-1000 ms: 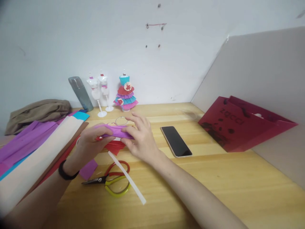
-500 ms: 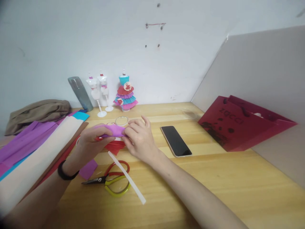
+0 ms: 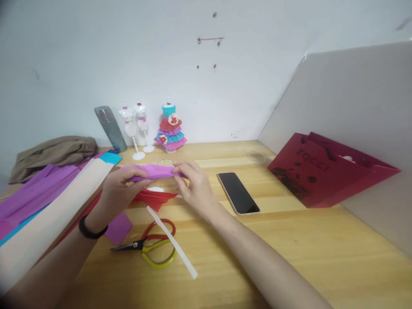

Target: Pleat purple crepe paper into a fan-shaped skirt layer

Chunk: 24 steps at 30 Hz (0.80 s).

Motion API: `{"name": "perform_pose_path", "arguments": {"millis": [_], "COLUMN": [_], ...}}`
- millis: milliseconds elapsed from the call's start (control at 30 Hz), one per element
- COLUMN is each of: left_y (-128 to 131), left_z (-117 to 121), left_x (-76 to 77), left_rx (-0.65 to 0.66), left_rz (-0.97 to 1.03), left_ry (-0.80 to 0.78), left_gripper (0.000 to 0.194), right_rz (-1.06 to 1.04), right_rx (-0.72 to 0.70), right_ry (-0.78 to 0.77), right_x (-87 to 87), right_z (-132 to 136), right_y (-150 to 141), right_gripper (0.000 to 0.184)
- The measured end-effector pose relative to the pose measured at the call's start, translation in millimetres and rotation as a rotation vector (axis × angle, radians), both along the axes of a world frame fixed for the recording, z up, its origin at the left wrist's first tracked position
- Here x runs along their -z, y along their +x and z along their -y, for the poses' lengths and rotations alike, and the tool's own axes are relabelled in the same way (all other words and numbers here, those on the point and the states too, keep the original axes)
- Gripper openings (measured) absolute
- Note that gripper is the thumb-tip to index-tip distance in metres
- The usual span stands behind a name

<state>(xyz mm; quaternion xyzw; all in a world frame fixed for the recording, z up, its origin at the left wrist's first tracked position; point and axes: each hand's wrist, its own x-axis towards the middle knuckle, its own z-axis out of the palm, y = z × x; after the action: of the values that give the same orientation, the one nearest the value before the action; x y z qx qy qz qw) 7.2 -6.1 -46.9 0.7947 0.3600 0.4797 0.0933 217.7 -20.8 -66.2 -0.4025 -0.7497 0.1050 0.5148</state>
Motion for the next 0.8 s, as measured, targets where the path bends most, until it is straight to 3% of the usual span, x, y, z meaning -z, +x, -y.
{"name": "perform_pose_path", "arguments": {"millis": [167,367,633,800], "left_y": [1,0,-1,-2], "left_z": [0,3,3,2], "left_x": [3.5,2.1,1.3,2.6], "left_rx": [0.035,0.004,-0.030,-0.034], "left_rz": [0.073,0.061,0.090,0.142], "left_ry": [0.051,0.116,0.049,-0.053], "left_gripper": [0.005,0.012,0.007,0.004], "right_rz": [-0.329,-0.417,-0.560,-0.600], "right_rx": [-0.057,-0.078,-0.196,-0.192], "right_ry": [-0.280,-0.463,-0.564,-0.538], "right_x": [-0.9,-9.0,-14.9,-10.6], "right_z": [-2,-2,-2,-3], "right_y": [-1,1,4,5], "right_gripper": [0.007,0.014,0.019,0.020]}}
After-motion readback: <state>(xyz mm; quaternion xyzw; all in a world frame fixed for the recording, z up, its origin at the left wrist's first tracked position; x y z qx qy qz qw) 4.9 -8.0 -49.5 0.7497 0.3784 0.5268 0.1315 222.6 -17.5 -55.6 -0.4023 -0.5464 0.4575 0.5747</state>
